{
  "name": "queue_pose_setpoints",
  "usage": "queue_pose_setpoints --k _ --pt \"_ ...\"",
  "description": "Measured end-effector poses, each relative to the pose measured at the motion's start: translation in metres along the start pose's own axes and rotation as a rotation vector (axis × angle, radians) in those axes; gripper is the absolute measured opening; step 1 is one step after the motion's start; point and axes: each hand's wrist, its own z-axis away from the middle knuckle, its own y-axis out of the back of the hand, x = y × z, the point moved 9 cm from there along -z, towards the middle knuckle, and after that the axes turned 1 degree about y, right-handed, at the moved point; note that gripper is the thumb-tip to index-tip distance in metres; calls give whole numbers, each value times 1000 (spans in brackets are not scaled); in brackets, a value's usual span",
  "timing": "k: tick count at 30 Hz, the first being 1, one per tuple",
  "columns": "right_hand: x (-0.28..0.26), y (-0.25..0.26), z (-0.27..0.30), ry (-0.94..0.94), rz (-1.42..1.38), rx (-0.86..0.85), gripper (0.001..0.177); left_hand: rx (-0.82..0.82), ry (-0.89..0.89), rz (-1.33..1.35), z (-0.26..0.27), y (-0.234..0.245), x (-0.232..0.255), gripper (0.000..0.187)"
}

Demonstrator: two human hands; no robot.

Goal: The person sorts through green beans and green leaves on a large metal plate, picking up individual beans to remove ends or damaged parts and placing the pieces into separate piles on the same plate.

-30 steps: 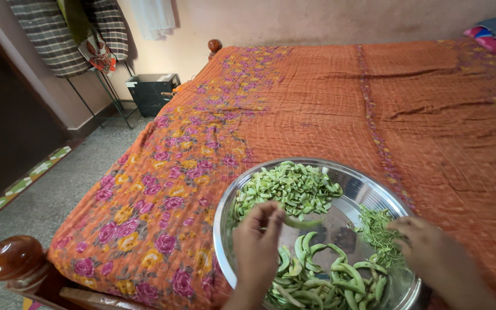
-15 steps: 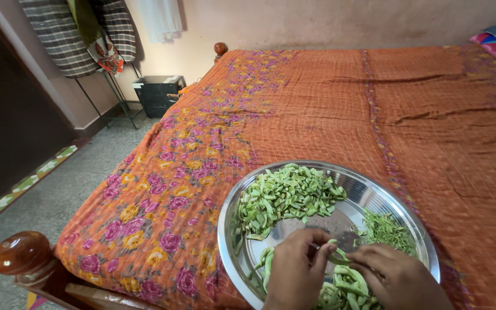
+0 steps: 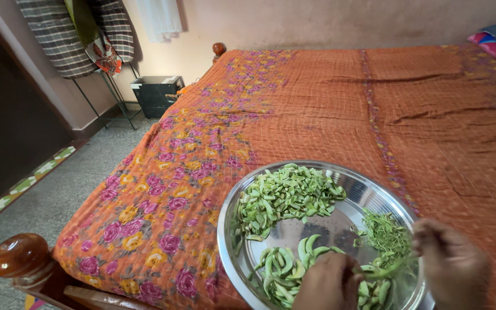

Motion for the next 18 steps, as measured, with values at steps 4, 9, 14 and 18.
queue_pose_setpoints --k 4,9,14,18 --pt "0 17 -24 -125 22 -89 10 -136 590 399 0 -12 -44 3" --pt "-36 -34 -26 146 1022 -399 15 76 747 469 -5 27 -63 8" --pt "-36 -33 -21 -64 622 -326 24 34 698 387 -6 21 -58 9" --pt "-35 -34 -10 -131 149 -451 32 -81 637 286 -2 12 -51 8"
